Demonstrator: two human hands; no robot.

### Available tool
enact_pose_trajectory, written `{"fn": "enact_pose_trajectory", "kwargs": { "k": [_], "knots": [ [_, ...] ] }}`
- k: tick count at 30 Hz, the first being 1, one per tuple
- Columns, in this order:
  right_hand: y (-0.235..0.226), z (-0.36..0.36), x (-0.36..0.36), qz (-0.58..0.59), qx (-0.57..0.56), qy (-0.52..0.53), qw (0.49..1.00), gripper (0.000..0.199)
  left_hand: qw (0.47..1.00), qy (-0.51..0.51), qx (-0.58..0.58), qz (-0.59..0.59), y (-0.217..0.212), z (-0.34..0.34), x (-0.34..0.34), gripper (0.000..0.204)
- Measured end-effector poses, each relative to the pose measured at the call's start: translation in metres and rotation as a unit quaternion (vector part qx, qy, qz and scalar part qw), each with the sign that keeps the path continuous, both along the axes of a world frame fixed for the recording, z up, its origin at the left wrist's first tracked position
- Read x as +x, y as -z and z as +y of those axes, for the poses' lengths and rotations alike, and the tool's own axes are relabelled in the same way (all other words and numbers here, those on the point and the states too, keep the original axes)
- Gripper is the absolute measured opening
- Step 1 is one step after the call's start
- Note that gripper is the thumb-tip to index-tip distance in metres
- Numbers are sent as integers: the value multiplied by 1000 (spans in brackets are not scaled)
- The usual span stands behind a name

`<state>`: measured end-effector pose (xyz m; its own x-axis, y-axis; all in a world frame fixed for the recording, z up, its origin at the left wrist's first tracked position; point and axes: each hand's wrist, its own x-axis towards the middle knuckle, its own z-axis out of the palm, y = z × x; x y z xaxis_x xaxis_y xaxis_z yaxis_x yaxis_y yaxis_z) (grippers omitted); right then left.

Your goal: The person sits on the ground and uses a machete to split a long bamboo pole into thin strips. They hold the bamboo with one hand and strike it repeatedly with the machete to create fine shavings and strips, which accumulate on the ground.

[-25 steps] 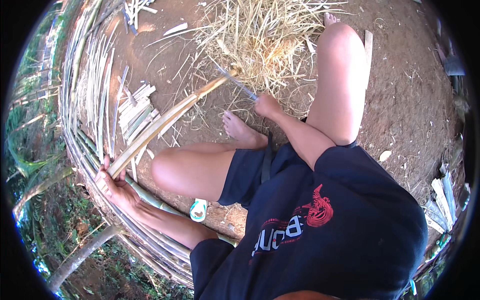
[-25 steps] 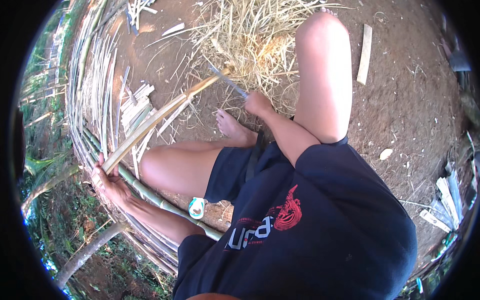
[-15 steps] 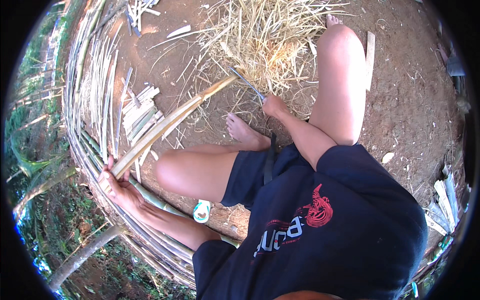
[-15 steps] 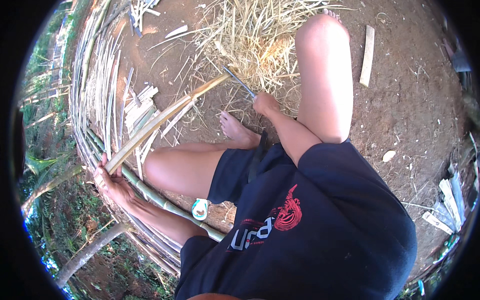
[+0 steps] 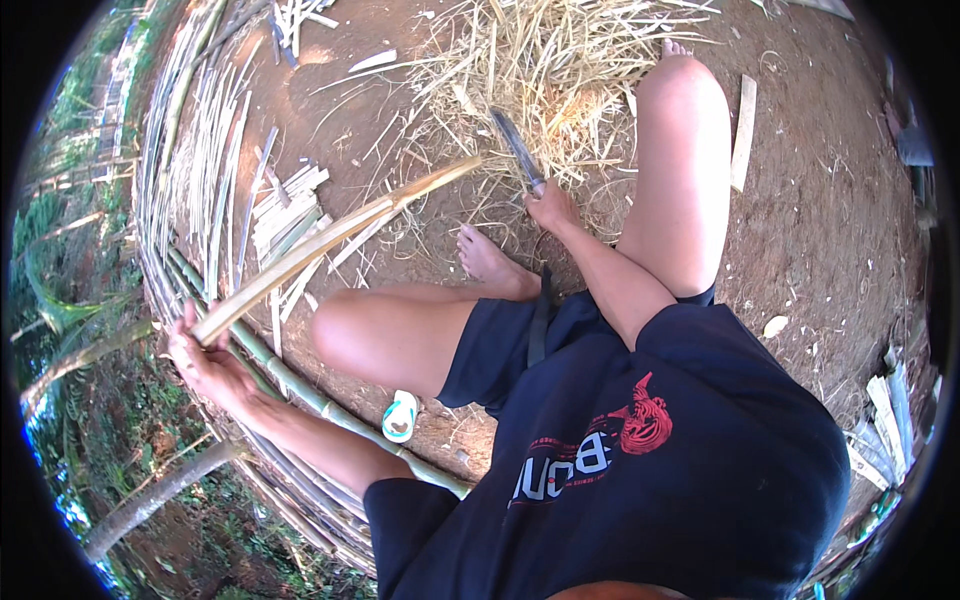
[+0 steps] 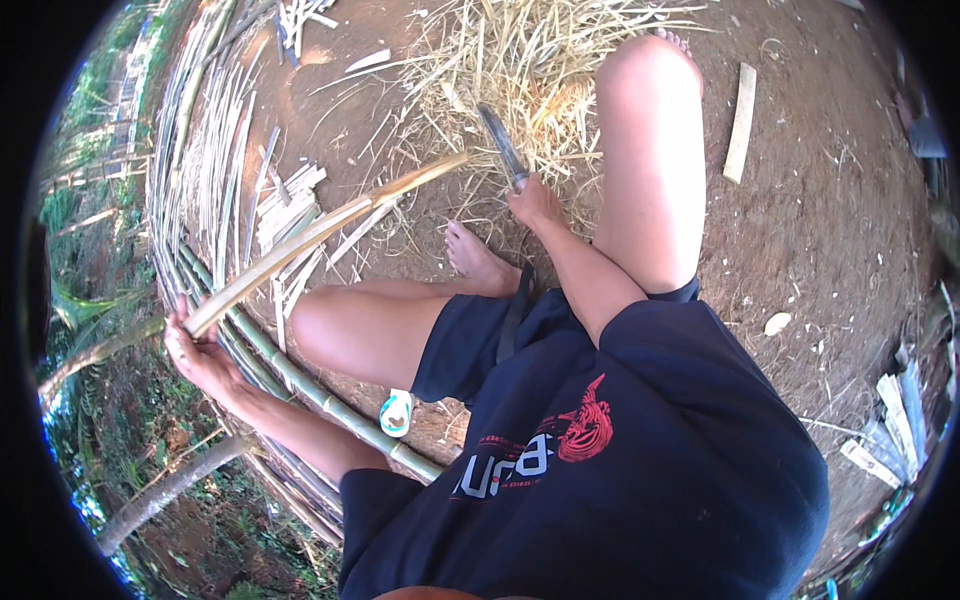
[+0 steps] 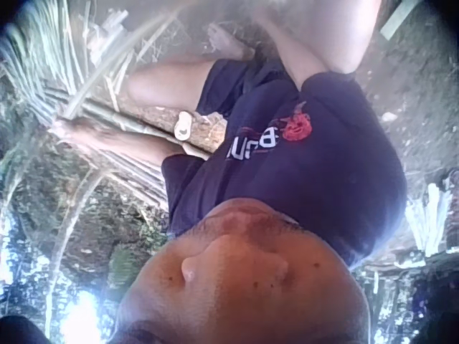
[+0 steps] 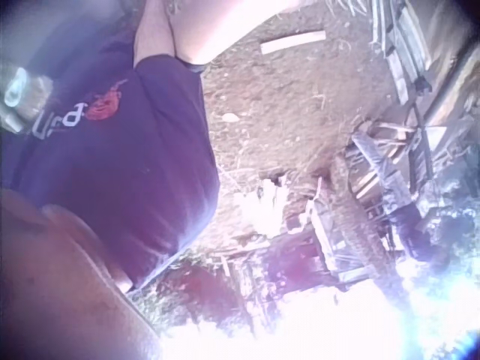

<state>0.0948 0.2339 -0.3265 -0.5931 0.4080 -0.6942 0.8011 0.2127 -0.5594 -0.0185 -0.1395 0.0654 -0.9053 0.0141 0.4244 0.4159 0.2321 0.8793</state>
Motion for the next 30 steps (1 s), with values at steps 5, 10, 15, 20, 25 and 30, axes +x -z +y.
{"fn": "enact_pose_trajectory", "kwargs": {
  "k": [5, 10, 15, 20, 25, 30],
  "knots": [
    [-1, -12, -15, 248, 145, -42, 957, 76, 998, 41, 43, 19, -58, 20, -32, 37],
    [-53, -35, -21, 338, 56, -190, 920, 60, 990, 140, 22, 1, -91, 61, -71, 45],
    [-70, -28, -9, 355, -103, -204, 907, 28, 990, 138, -34, -11, -97, 133, -105, 66],
    [-43, -10, -18, 434, -243, -34, 867, 20, 975, 100, -180, -79, -16, 199, -112, 75],
    [-82, 1, -10, 247, -305, 51, 918, 27, 844, 289, -401, -206, 71, 200, -73, 49],
    [-46, 13, -1, 148, -288, 66, 944, 31, 716, 379, -507, -294, 126, 211, -35, 50]
  ]
}}
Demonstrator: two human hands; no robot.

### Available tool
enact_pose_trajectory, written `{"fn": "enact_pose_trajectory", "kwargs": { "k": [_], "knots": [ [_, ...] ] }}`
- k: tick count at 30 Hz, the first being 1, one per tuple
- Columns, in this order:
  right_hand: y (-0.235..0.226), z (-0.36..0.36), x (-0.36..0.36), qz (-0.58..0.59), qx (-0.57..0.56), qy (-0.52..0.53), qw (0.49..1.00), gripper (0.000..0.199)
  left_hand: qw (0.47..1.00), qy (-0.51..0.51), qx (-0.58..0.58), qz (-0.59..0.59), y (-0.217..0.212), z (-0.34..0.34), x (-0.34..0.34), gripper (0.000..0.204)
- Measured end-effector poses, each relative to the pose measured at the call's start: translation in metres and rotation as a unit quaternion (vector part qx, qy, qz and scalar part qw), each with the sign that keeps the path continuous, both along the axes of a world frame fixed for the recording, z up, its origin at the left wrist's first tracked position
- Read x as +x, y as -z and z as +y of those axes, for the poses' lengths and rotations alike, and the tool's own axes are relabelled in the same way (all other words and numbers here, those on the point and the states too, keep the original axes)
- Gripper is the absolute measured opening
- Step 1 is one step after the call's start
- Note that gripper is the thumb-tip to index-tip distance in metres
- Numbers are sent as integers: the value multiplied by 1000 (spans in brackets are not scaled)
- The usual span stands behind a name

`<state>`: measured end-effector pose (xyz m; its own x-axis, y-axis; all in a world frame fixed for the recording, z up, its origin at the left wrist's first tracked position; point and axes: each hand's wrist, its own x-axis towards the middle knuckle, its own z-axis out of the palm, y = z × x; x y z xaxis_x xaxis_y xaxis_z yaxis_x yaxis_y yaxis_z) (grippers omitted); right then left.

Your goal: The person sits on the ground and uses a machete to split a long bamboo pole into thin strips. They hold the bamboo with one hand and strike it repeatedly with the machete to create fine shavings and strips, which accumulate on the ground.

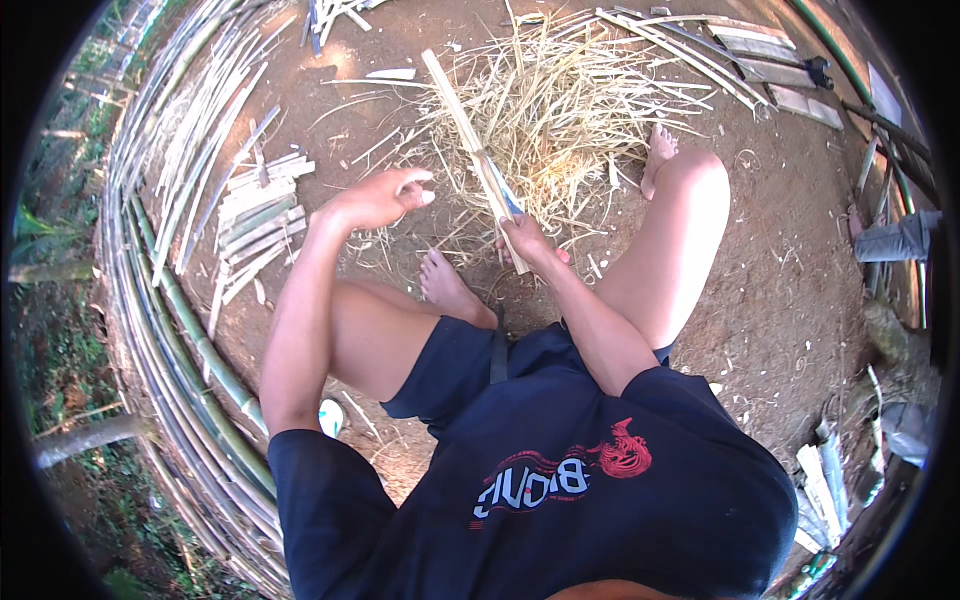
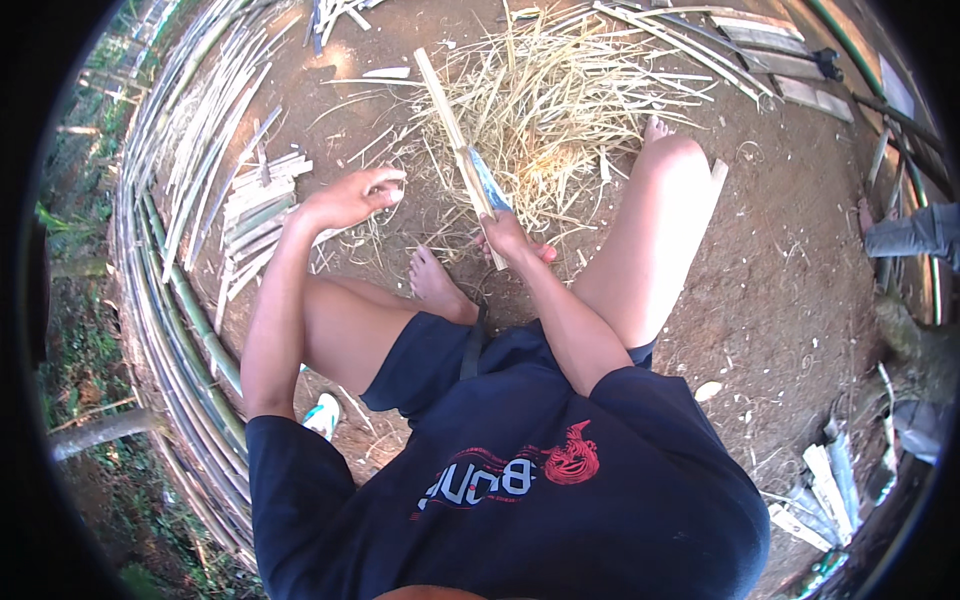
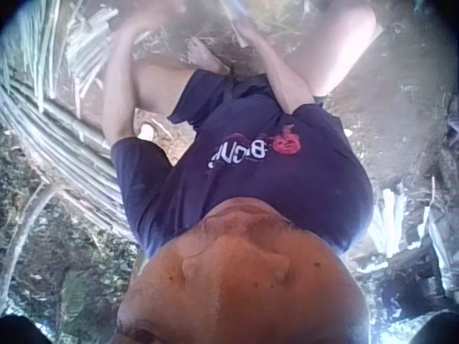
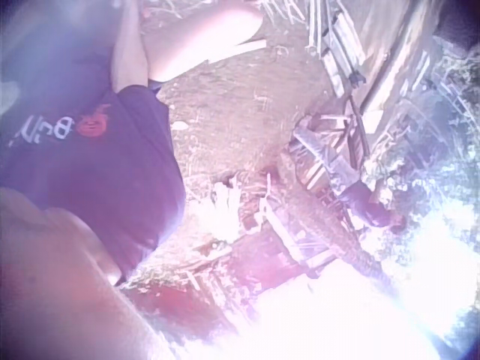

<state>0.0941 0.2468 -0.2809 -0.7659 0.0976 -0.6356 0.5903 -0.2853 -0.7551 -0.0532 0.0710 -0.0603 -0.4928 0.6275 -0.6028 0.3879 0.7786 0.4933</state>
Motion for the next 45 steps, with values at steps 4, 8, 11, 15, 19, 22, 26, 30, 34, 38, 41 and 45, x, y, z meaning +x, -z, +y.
{"fn": "enact_pose_trajectory", "kwargs": {
  "k": [4, 8, 11, 15, 19, 22, 26, 30, 34, 38, 41, 45],
  "knots": [
    [-12, -2, -6, 9, -83, 42, 996, 27, 998, 49, -18, 22, -1, 11, 18, 50],
    [-29, 2, -12, 62, -139, 52, 987, 28, 992, 106, 44, 53, 17, 15, 35, 62],
    [-45, 7, -16, 85, -197, 81, 973, 28, 949, 246, 116, 157, 36, 17, 62, 65],
    [-67, 19, -22, 84, -230, 113, 963, 28, 895, 299, 158, 291, 42, 29, 79, 50],
    [-91, 19, -20, 105, -245, 102, 958, 28, 870, 290, 187, 352, 46, 34, 71, 32],
    [-93, 19, -21, 139, -291, 103, 941, 31, 833, 254, 256, 419, 51, 37, 61, 29],
    [-84, 29, -18, 118, -177, 123, 969, 37, 812, -7, 378, 444, -19, 38, 16, 23],
    [8, 20, -7, 24, 61, 79, 995, 37, 698, -324, 531, 355, -80, -1, -33, 37],
    [83, 24, 4, -10, 346, -97, 933, 39, 645, -357, 564, 372, -97, -19, -40, 44],
    [89, 25, 8, -41, 370, -66, 926, 42, 655, -364, 550, 369, -94, -37, -45, 53],
    [66, 15, 14, -102, 407, -86, 904, 43, 639, -391, 538, 387, -90, -44, -40, 46],
    [75, 14, 22, -113, 465, -124, 869, 46, 628, -391, 560, 372, -86, -54, -47, 48]
  ]
}}
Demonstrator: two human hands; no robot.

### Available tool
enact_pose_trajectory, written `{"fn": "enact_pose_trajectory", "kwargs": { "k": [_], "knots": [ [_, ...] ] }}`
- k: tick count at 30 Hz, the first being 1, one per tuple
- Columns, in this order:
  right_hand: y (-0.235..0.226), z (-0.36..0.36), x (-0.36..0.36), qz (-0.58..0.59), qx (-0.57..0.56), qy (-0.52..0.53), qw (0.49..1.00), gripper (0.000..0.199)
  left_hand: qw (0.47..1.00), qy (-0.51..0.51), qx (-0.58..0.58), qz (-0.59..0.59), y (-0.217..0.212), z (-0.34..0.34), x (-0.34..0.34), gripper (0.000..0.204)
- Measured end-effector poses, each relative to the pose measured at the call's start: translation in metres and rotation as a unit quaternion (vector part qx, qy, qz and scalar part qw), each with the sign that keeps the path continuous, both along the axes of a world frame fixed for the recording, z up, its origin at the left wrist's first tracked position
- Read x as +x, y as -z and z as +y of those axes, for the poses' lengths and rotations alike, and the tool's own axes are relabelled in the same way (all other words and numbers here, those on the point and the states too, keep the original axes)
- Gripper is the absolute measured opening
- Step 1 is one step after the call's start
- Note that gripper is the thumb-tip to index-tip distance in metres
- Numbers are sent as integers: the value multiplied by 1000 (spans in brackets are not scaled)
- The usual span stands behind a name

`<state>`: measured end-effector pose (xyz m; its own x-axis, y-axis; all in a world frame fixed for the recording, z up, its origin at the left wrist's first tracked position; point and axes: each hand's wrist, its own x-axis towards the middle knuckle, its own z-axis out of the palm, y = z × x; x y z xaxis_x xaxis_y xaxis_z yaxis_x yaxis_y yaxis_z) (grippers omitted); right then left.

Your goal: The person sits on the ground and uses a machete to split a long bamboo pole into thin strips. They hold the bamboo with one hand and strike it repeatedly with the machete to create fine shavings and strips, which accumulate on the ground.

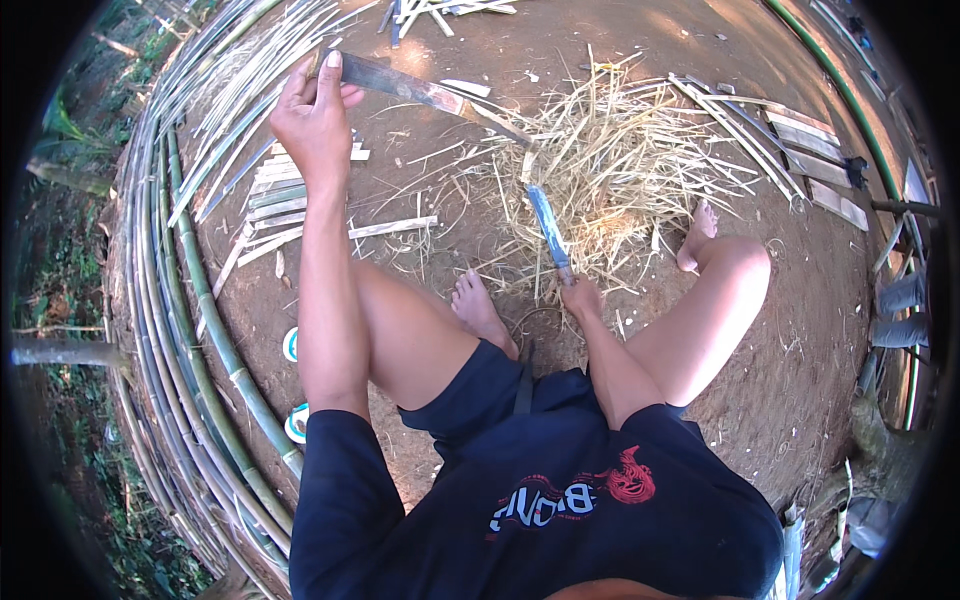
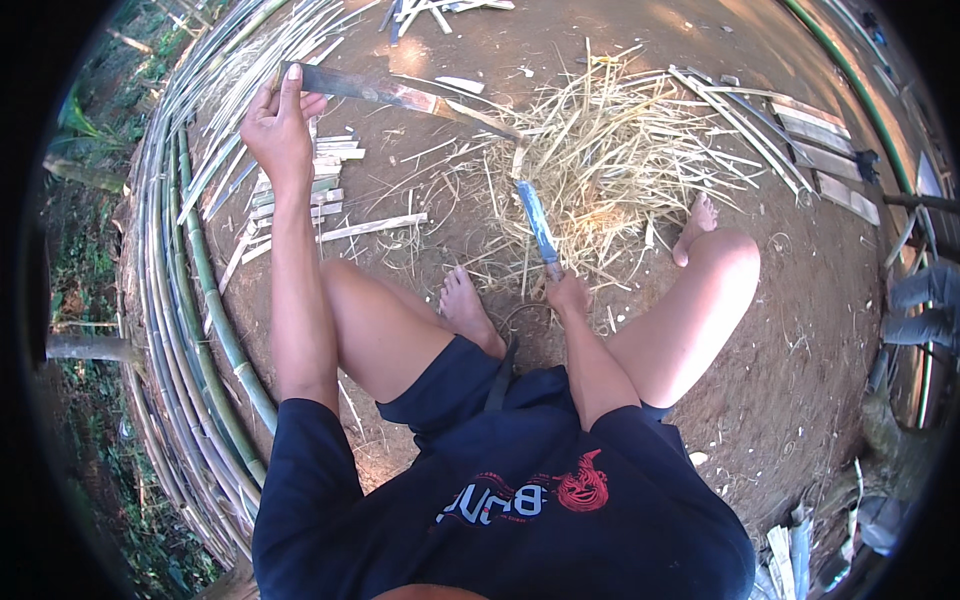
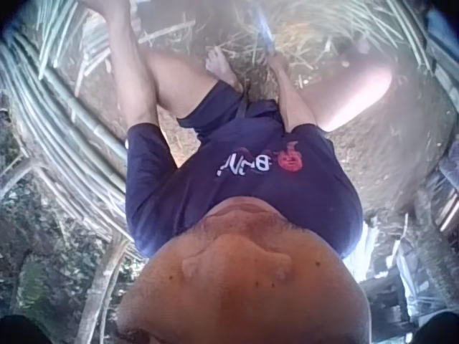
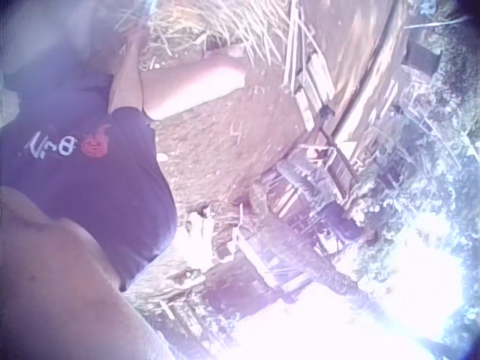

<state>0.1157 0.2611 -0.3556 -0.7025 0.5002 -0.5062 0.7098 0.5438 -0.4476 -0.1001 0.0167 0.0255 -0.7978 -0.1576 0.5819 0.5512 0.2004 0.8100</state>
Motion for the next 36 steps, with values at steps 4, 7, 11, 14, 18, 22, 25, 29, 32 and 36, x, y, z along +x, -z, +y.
{"fn": "enact_pose_trajectory", "kwargs": {
  "k": [4, 7, 11, 14, 18, 22, 25, 29, 32, 36],
  "knots": [
    [7, 3, -1, -75, -10, -43, 996, 46, 1000, -17, 18, 9, -9, -6, 9, 48],
    [31, 9, -6, -82, -35, -65, 994, 49, 999, -13, 33, 30, -18, -11, 8, 45],
    [18, -4, -12, -10, -95, -78, 992, 52, 997, -27, 29, 66, -24, -22, 10, 40],
    [-2, -7, -30, 14, -185, -28, 982, 49, 996, -31, 15, 83, -30, -22, 11, 38],
    [-74, -8, -36, 96, -558, 218, 795, 23, 996, 4, 33, 86, -18, -14, 11, 31],
    [-134, -9, -19, 124, -672, 302, 664, 22, 994, 12, 53, 94, -18, -12, 7, 32],
    [-140, -12, 1, 134, -683, 327, 639, 22, 993, 16, 33, 114, -21, -2, 1, 33],
    [-160, -13, 31, 99, -712, 318, 618, 21, 995, 23, 4, 96, -19, 10, -3, 34],
    [-174, -16, 48, 99, -696, 306, 642, 23, 996, 65, 1, 55, -11, 17, -9, 39],
    [-216, -25, 68, 162, -606, 193, 754, 25, 997, 56, 0, 48, -20, 24, 2, 40]
  ]
}}
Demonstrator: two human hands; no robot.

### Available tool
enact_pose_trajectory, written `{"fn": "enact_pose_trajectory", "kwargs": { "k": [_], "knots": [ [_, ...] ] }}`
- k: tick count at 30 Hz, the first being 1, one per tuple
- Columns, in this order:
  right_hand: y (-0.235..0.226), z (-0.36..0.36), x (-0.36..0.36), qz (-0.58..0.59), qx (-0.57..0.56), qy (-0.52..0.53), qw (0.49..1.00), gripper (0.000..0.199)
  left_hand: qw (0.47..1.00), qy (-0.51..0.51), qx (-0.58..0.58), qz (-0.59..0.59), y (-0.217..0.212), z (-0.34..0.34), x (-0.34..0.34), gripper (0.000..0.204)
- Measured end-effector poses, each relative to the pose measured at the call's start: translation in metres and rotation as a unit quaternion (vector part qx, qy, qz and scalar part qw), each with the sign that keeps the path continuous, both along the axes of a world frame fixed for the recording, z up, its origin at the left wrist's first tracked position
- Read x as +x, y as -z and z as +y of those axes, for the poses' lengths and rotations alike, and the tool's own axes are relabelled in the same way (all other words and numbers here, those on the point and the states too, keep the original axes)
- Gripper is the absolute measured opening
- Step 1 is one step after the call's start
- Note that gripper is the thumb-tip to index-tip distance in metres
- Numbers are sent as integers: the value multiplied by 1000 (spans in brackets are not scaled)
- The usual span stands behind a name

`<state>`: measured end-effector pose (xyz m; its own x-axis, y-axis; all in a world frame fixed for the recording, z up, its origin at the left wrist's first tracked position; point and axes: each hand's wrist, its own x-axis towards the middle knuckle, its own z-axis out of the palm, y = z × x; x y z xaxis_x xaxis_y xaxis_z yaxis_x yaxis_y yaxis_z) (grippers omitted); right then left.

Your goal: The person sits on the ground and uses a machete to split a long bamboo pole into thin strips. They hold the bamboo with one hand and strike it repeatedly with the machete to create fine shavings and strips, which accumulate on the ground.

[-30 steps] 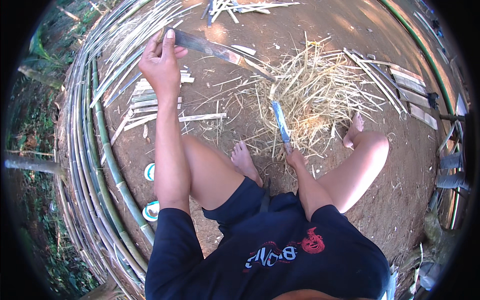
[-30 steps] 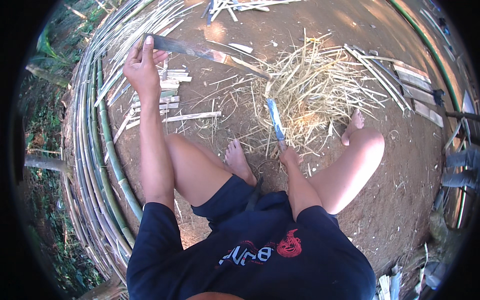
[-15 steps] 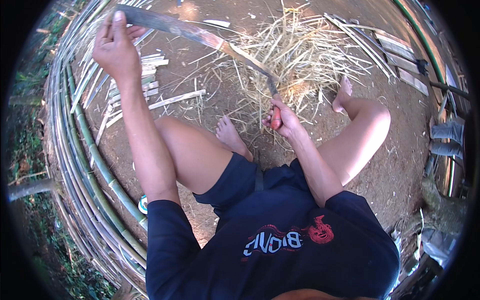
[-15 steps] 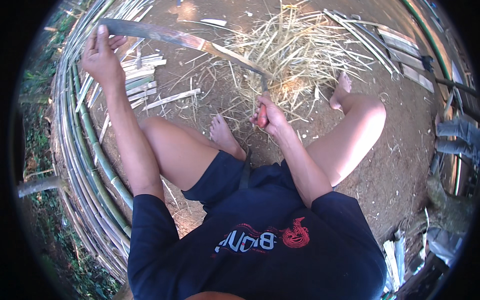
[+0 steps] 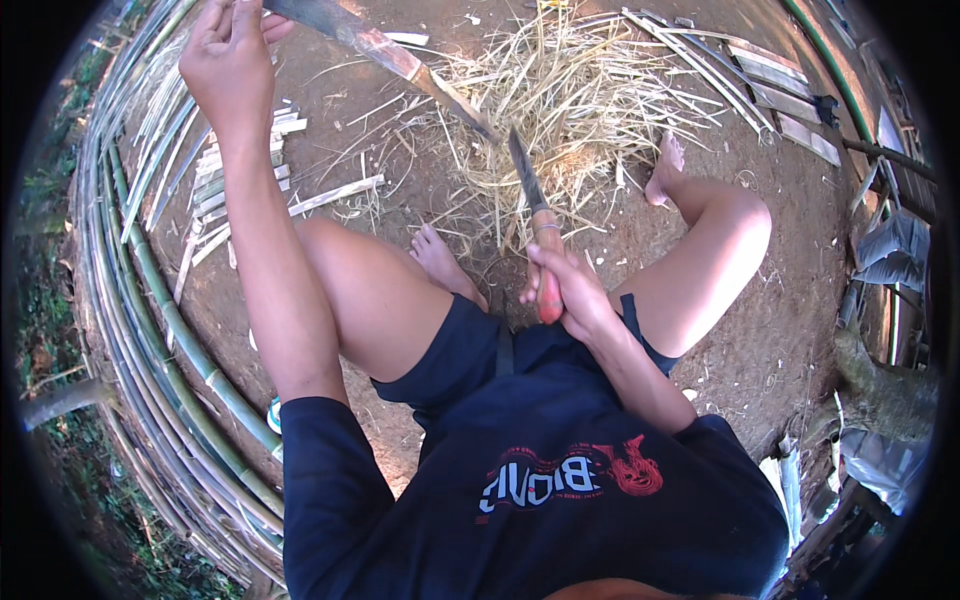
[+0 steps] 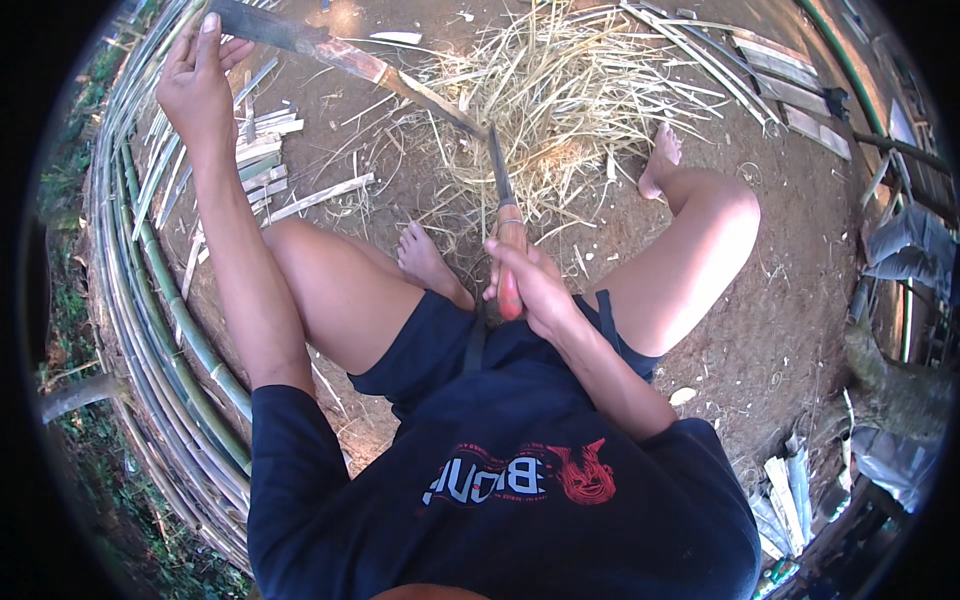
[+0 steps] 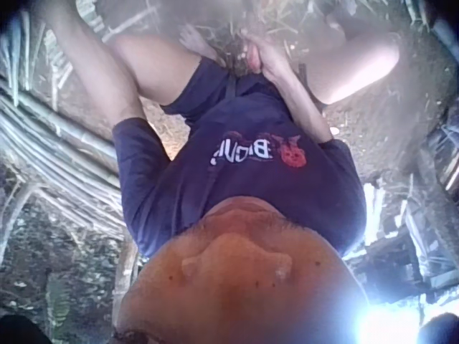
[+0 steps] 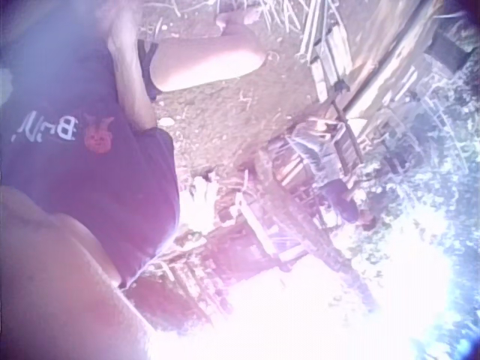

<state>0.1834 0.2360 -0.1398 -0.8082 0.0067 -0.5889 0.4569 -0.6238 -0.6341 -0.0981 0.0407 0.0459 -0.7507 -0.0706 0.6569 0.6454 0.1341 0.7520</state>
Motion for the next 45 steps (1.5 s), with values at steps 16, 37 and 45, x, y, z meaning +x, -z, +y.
{"fn": "enact_pose_trajectory", "kwargs": {
  "k": [16, 37, 45],
  "knots": [
    [-82, -12, -66, 296, 234, 52, 925, 19, 981, 165, -104, 15, -17, 20, 53, 31],
    [-77, -21, -66, 267, 392, -16, 880, 25, 987, 110, -95, 62, 1, 13, 97, 26],
    [-23, -11, -73, 151, 390, -33, 908, 19, 990, 81, -101, 58, 7, 6, 92, 23]
  ]
}}
